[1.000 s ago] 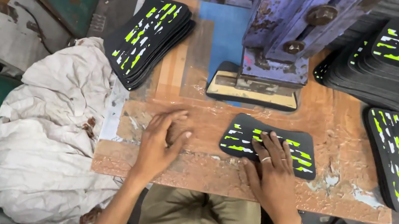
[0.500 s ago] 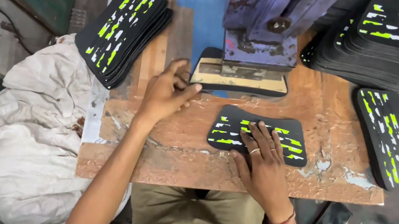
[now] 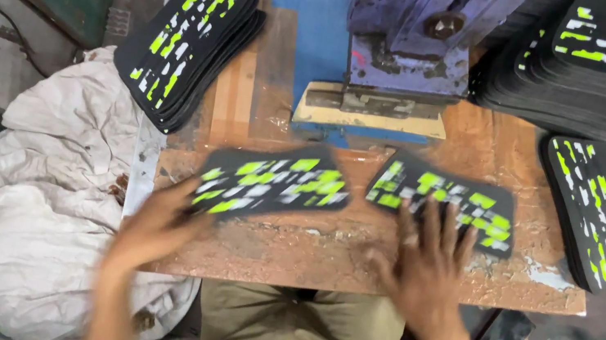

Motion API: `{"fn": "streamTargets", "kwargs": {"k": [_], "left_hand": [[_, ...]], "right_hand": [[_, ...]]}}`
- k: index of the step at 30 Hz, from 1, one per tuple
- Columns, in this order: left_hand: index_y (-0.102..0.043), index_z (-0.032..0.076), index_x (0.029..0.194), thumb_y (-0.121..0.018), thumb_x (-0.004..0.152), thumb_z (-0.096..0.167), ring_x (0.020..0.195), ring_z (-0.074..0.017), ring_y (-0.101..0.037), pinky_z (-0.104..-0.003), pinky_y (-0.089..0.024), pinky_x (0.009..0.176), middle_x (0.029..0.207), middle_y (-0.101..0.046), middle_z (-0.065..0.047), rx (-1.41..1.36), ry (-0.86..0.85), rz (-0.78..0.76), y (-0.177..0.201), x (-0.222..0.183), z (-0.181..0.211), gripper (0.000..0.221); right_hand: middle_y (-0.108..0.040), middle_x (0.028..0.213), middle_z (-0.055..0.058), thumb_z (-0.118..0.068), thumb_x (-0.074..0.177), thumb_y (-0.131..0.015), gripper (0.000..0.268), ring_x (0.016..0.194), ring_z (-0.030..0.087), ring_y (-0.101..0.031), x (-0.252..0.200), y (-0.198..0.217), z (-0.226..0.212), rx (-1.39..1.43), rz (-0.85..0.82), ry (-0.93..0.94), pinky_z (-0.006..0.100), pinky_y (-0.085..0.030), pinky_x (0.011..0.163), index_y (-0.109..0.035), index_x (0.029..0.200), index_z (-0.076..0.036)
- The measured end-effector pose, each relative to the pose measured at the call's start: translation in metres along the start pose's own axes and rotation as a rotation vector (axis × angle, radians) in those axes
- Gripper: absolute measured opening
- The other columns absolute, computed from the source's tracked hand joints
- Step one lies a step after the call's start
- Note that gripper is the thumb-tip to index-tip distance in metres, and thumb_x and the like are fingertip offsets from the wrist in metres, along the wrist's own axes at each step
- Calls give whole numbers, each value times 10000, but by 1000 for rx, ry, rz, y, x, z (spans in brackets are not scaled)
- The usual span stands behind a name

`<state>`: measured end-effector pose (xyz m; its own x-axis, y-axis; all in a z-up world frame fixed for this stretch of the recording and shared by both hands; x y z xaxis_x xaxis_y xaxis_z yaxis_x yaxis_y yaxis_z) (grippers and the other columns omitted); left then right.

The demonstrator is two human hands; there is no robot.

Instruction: Pressing and stacking patterned shoe upper components using an industrial machine.

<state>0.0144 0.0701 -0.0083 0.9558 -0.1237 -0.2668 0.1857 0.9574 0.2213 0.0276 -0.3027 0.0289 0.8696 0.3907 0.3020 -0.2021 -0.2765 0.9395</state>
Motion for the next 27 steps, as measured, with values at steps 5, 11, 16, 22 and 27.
{"fn": "streamTargets", "kwargs": {"k": [5,11,16,22,27], "left_hand": [[-708,-7,1094,-747,888,154,670,-101,-610,-299,-540,597,770,-701,-26,-7,242,50,27,-30,-26,264],[-755,-21,899,-746,927,235,690,-46,-534,-260,-472,587,743,-648,47,30,48,20,8,-6,-14,258],[-770,-21,918,-711,932,288,700,-46,-531,-248,-472,598,764,-672,35,13,121,13,10,-6,-22,315],[-758,-68,841,-499,1046,446,791,-72,-613,-249,-511,742,816,-732,-9,-119,179,120,12,-10,-39,610],[-759,-54,968,-476,1035,469,853,-98,-624,-285,-516,815,896,-763,-56,-25,181,138,11,-10,-17,598]], "right_hand": [[-406,1564,301,-627,1003,-510,793,1458,509,-319,85,-22,7,-42,-39,40,708,-154,1188,-474,1557,-61],[-434,1475,272,-665,965,-529,757,1395,497,-370,116,-44,-39,-46,-62,245,721,-227,1124,-534,1515,-144],[-456,1416,270,-629,966,-535,727,1356,483,-379,117,-40,-55,0,-119,155,731,-234,1117,-534,1496,-133],[-403,1597,230,-477,1010,-592,711,1518,413,-317,62,-19,-48,199,-92,301,624,-219,1243,-460,1535,-15],[-376,1605,194,-401,954,-628,678,1526,388,-278,30,-7,-47,204,-131,221,549,-201,1243,-474,1517,-55]]}}
Point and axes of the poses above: each hand's wrist, its own x-axis towards the middle knuckle, its own y-axis out of the back of the hand, z = x × y, the point moved 3 cm from there along x, towards the middle knuckle
